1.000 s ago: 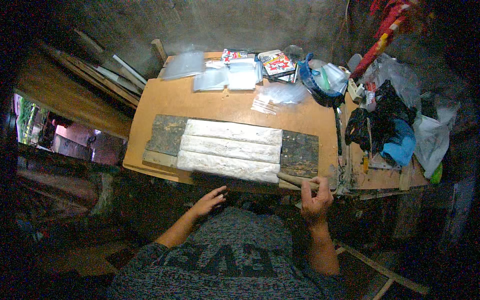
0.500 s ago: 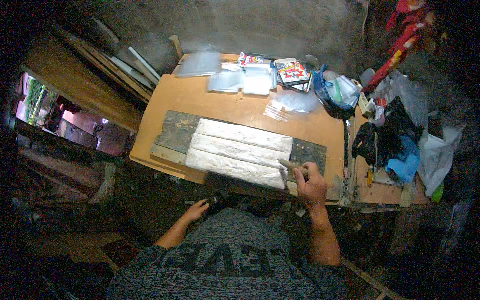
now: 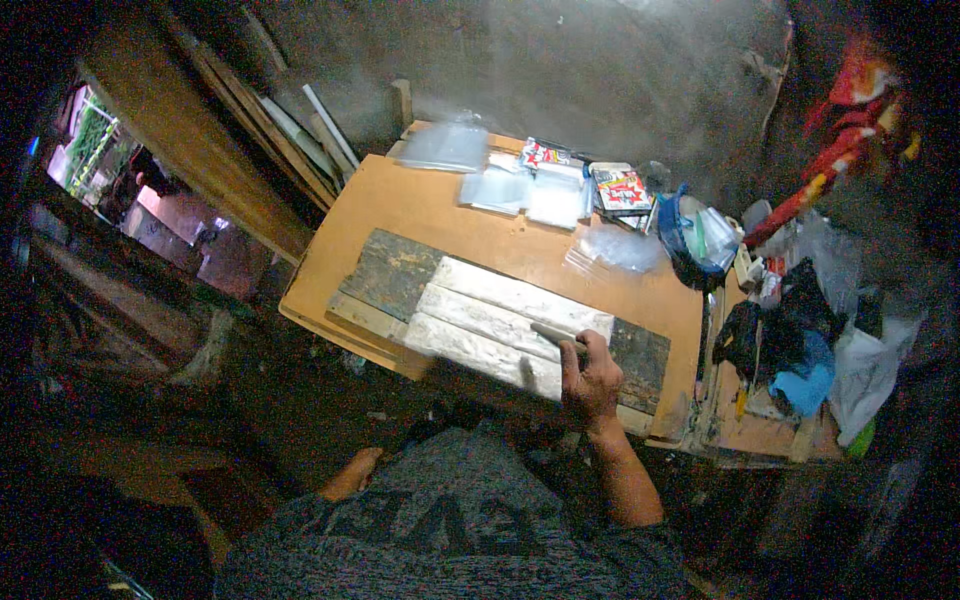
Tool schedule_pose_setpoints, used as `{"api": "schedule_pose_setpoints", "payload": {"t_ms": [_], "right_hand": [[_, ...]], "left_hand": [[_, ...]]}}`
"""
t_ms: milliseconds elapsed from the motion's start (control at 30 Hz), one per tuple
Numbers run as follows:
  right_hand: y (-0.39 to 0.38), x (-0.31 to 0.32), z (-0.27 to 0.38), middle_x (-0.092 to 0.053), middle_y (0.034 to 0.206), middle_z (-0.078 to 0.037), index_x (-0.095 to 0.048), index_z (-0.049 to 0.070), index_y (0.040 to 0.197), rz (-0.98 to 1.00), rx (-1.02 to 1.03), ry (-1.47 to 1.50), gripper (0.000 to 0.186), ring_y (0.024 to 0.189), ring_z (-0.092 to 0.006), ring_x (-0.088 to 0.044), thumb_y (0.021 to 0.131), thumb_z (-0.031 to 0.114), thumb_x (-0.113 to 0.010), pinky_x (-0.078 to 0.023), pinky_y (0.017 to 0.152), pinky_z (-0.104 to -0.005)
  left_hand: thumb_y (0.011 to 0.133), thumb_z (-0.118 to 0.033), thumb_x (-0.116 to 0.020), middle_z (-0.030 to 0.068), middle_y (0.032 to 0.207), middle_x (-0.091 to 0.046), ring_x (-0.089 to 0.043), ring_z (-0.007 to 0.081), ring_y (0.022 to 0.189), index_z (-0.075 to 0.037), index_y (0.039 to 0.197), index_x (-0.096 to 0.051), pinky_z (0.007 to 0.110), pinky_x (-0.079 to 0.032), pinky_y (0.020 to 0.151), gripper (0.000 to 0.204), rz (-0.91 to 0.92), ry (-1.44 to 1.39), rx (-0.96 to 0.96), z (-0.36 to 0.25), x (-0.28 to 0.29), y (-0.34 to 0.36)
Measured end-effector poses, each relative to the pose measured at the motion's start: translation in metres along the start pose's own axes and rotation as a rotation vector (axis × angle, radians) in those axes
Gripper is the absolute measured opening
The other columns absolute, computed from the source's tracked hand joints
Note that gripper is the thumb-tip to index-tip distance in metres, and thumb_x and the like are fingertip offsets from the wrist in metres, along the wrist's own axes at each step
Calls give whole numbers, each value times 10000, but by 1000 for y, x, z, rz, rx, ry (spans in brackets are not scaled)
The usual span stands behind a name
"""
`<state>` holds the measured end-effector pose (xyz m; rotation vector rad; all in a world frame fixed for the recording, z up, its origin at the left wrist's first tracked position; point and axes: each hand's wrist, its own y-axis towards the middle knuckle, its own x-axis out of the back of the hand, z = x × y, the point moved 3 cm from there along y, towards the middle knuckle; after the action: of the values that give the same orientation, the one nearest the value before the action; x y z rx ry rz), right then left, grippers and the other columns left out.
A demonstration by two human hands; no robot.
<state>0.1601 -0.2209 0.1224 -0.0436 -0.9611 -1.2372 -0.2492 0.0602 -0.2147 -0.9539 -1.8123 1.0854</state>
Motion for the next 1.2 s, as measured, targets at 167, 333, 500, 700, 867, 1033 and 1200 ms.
{"api": "schedule_pose_setpoints", "payload": {"t_ms": [167,333,500,700,867,1033,1200], "right_hand": [[12,-26,17,-675,904,-215,-583,55,1098,175,-64,-9,280,813,-413,-676,980,303,-638,-527,709,-451],[26,-45,39,-659,857,-210,-573,46,1088,242,26,-48,243,757,-393,-663,996,263,-627,-513,666,-423],[30,-66,53,-650,831,-200,-565,42,1084,96,57,97,215,731,-364,-655,987,214,-650,-510,646,-405],[40,-96,81,-628,813,-184,-551,53,1081,104,129,146,215,700,-352,-643,984,214,-655,-505,626,-414],[44,-122,91,-677,873,-190,-557,71,1098,245,166,113,273,729,-401,-667,969,282,-672,-529,627,-449],[52,-128,86,-685,859,-199,-577,61,1025,321,83,106,246,746,-395,-685,969,280,-674,-526,638,-439],[73,-115,38,-686,859,-211,-590,58,1053,150,-25,101,235,737,-373,-688,971,264,-666,-530,652,-430]], "left_hand": [[1007,-504,-524,154,1469,-513,-595,344,1134,-129,1516,-439,500,-519,818,638,58,-113,21,14,3,11],[1012,-488,-522,162,1512,-478,-548,356,1245,-127,1521,-428,512,-493,911,632,-43,-197,-73,26,2,40],[1014,-478,-524,162,1550,-439,-466,372,1360,-126,1533,-408,531,-426,1041,638,2,-228,37,-10,11,-5],[1000,-497,-541,184,1479,-514,-582,387,1217,-128,1526,-425,546,-511,887,653,-93,-289,-85,37,19,49],[995,-518,-541,189,1470,-522,-588,403,1204,-147,1537,-414,572,-504,886,669,-57,-275,9,42,24,38],[997,-524,-524,175,1467,-529,-594,403,1187,-184,1534,-420,566,-506,874,645,-18,-197,48,49,27,36],[1003,-520,-510,147,1371,-586,-614,365,1090,-181,1525,-429,528,-513,831,627,-70,-226,-38,66,30,53]]}}
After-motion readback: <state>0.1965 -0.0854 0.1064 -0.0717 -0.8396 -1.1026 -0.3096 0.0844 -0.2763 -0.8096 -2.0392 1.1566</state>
